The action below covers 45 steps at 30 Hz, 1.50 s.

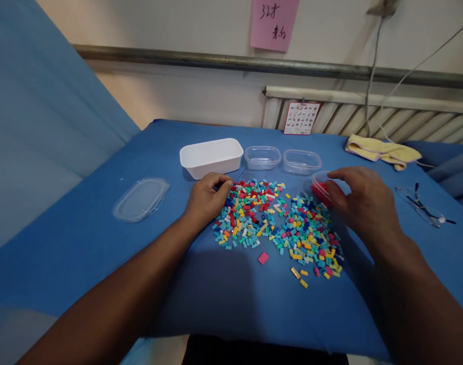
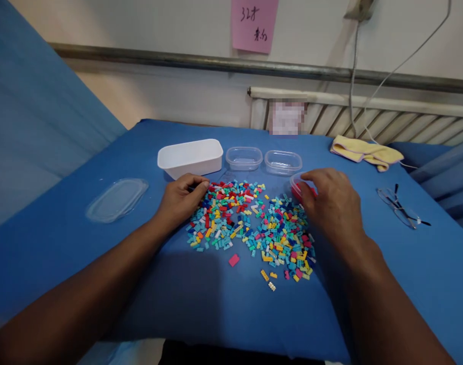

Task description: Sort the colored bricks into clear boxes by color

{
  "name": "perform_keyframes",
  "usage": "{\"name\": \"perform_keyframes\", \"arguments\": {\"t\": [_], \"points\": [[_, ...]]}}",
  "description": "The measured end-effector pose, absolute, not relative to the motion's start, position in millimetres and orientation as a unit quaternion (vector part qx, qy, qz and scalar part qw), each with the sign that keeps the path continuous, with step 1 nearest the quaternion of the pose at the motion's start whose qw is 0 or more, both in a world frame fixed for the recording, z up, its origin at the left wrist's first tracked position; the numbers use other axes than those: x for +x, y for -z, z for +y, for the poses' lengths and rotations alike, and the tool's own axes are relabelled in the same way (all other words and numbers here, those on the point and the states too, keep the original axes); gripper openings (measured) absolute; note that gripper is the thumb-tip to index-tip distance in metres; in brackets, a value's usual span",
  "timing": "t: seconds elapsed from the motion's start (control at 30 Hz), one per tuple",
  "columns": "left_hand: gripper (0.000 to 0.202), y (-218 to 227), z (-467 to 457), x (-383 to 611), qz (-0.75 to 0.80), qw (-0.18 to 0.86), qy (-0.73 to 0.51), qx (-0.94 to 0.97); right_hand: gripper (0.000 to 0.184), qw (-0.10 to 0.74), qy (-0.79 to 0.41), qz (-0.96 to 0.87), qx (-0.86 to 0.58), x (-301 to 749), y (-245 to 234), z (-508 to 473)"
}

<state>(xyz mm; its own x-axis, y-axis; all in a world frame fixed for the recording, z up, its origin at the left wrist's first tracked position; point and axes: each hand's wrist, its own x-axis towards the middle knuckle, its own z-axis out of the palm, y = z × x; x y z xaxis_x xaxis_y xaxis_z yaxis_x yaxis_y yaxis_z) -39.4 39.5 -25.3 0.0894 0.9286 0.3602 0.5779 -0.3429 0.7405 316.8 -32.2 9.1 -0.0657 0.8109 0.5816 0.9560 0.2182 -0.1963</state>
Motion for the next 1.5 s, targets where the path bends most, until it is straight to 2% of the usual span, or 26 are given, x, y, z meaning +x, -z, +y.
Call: {"name": "perform_keyframes", "arguments": {"t": [0.13,0.27,0.47,0.6,0.9,0.97,1.13,1.27,1.37,1.5], "points": [[0.019,26.0,39.2,-38.1,0.532,0.209,-0.412,0.71,0.021,0.318,-0.042,-0.808,-0.495,260.3,-2.2,-36.8],[0.018,26.6,38.0,-37.7,0.531,0.212,-0.421,0.704,0.036,0.272,-0.156,-0.88,-0.357,208.4,10.6,-38.2],[0.018,23.5,35.9,-37.2,0.529,0.211,-0.416,0.709,0.037,0.218,-0.187,-0.88,-0.377,200.3,17.4,-35.9],[0.018,22.7,34.7,-36.6,0.53,0.213,-0.416,0.707,0.029,0.191,-0.204,-0.873,-0.401,211.3,12.8,-36.3],[0.018,21.1,32.1,-38.5,0.495,0.177,-0.381,0.761,0.023,0.176,-0.198,-0.853,-0.45,224.0,6.5,-47.9],[0.022,18.6,24.7,-36.8,0.449,0.164,-0.344,0.809,0.026,0.203,-0.192,-0.858,-0.431,219.6,6.7,-48.3],[0.054,12.7,4.3,-34.6,0.331,0.157,-0.207,0.907,0.019,0.227,-0.184,-0.897,-0.332,209.6,9.6,-46.9],[0.052,5.4,3.6,-39.0,0.311,0.171,-0.181,0.917,0.017,0.196,-0.167,-0.9,-0.351,220.8,13.1,-46.4],[0.05,1.1,6.5,-42.5,0.321,0.182,-0.195,0.909,0.018,0.207,-0.18,-0.891,-0.361,232.4,14.2,-46.8],[0.061,2.9,6.7,-45.5,0.298,0.2,-0.151,0.921,0.018,0.224,-0.193,-0.865,-0.406,238.7,13.8,-47.0]]}}
